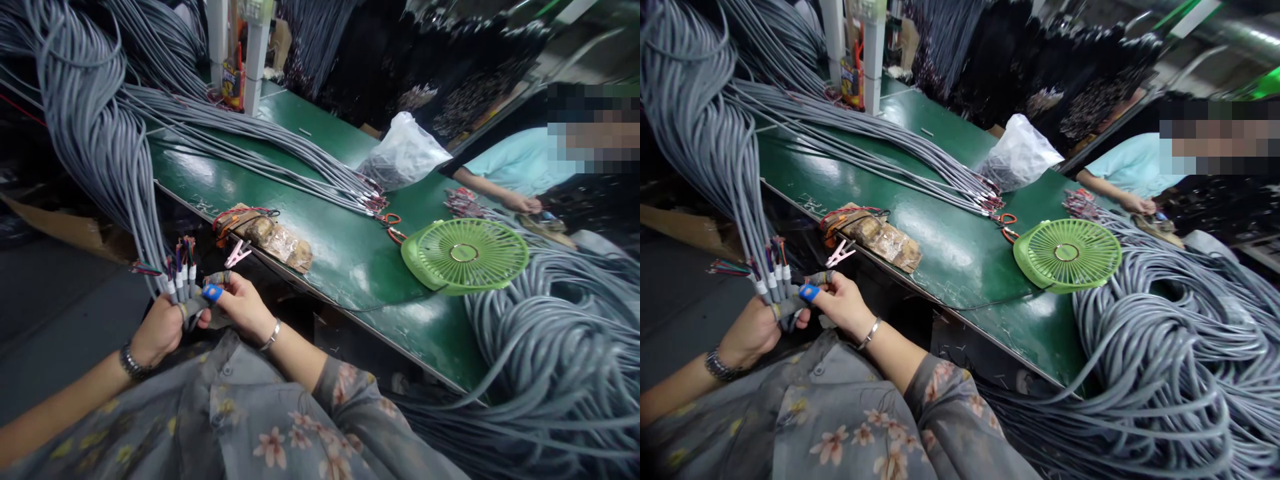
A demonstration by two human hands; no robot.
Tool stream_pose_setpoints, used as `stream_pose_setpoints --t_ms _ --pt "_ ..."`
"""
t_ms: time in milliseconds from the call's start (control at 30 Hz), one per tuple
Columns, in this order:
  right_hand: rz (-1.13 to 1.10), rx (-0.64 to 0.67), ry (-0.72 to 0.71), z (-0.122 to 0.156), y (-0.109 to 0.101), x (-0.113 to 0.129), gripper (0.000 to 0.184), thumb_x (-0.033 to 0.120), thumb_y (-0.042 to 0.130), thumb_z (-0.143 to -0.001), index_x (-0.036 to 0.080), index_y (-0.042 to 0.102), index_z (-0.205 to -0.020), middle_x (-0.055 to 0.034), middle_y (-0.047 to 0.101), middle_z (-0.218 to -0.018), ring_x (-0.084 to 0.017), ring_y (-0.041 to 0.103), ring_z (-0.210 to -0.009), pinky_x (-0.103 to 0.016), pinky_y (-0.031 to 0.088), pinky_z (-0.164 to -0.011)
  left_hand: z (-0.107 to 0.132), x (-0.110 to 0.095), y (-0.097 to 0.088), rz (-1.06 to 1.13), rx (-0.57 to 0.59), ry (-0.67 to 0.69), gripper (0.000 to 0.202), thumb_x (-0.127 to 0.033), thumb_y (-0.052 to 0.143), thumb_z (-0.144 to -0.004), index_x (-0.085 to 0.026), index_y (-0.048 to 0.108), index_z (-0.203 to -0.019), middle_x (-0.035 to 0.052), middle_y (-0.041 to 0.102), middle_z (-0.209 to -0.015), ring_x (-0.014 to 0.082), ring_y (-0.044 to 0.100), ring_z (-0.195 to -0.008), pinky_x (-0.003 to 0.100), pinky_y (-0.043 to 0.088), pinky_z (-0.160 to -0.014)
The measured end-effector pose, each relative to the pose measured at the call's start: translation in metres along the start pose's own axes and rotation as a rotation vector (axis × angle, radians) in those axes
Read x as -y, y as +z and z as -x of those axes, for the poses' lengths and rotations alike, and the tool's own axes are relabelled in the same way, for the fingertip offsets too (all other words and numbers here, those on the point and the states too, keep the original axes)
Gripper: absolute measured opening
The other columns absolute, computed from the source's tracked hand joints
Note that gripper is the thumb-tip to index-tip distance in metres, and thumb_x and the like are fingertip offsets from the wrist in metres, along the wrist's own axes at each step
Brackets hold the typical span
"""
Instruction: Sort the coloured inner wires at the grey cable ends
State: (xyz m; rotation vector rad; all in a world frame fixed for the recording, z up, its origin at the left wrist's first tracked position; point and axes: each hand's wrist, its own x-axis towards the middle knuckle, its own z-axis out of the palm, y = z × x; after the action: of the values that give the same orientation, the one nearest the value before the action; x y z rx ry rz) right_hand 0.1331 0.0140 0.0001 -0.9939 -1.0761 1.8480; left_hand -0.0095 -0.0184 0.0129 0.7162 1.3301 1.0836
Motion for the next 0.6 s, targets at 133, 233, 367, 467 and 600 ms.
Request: stream_pose_setpoints --t_ms 133,233,367,467,600 --pt "-0.018 -0.023 -0.003 -0.002 0.000 -0.003 0.052 0.061 0.091 -0.061 0.022 0.060 -0.075 0.0062 0.059 -0.057 -0.011 0.052 -0.052 -0.024 0.041 -0.051 0.003 0.000 0.003 -0.009 -0.008 0.004 0.022 -0.032 0.084 -0.048 -0.020 0.067 -0.051 0.0008 0.064 -0.046 0.0146 0.057 -0.044 0.027 0.050 -0.047" --pt "-0.026 -0.148 -0.013 -0.003 0.000 -0.008 0.048 0.055 0.092 -0.060 0.021 0.059 -0.070 0.0067 0.057 -0.058 -0.009 0.047 -0.051 -0.023 0.039 -0.051 0.005 -0.002 0.006 0.033 -0.089 0.035 0.024 -0.035 0.086 -0.048 -0.020 0.068 -0.053 0.0002 0.065 -0.046 0.0143 0.058 -0.044 0.027 0.051 -0.047" --pt "-0.050 -0.201 0.028 -0.002 0.001 -0.009 0.044 0.054 0.088 -0.063 0.022 0.059 -0.071 0.0067 0.055 -0.058 -0.008 0.042 -0.048 -0.024 0.037 -0.048 0.005 -0.005 0.010 0.065 -0.119 0.045 0.026 -0.036 0.087 -0.048 -0.020 0.068 -0.056 -0.0001 0.065 -0.046 0.0155 0.059 -0.045 0.028 0.053 -0.049" --pt "-0.065 -0.211 0.012 -0.001 0.000 -0.008 0.046 0.055 0.089 -0.060 0.021 0.060 -0.070 0.0064 0.055 -0.057 -0.008 0.041 -0.049 -0.024 0.036 -0.049 0.004 -0.006 0.011 0.061 -0.106 0.031 0.028 -0.037 0.088 -0.047 -0.020 0.068 -0.057 -0.0001 0.065 -0.047 0.0155 0.059 -0.045 0.029 0.052 -0.048" --pt "-0.074 -0.210 0.001 -0.002 -0.007 -0.006 0.055 0.066 0.088 -0.058 0.022 0.055 -0.062 0.0091 0.046 -0.048 -0.007 0.036 -0.046 -0.024 0.035 -0.048 0.002 -0.006 0.008 0.020 -0.081 0.040 0.029 -0.039 0.088 -0.050 -0.020 0.066 -0.056 -0.0003 0.064 -0.046 0.0144 0.057 -0.045 0.027 0.049 -0.047"
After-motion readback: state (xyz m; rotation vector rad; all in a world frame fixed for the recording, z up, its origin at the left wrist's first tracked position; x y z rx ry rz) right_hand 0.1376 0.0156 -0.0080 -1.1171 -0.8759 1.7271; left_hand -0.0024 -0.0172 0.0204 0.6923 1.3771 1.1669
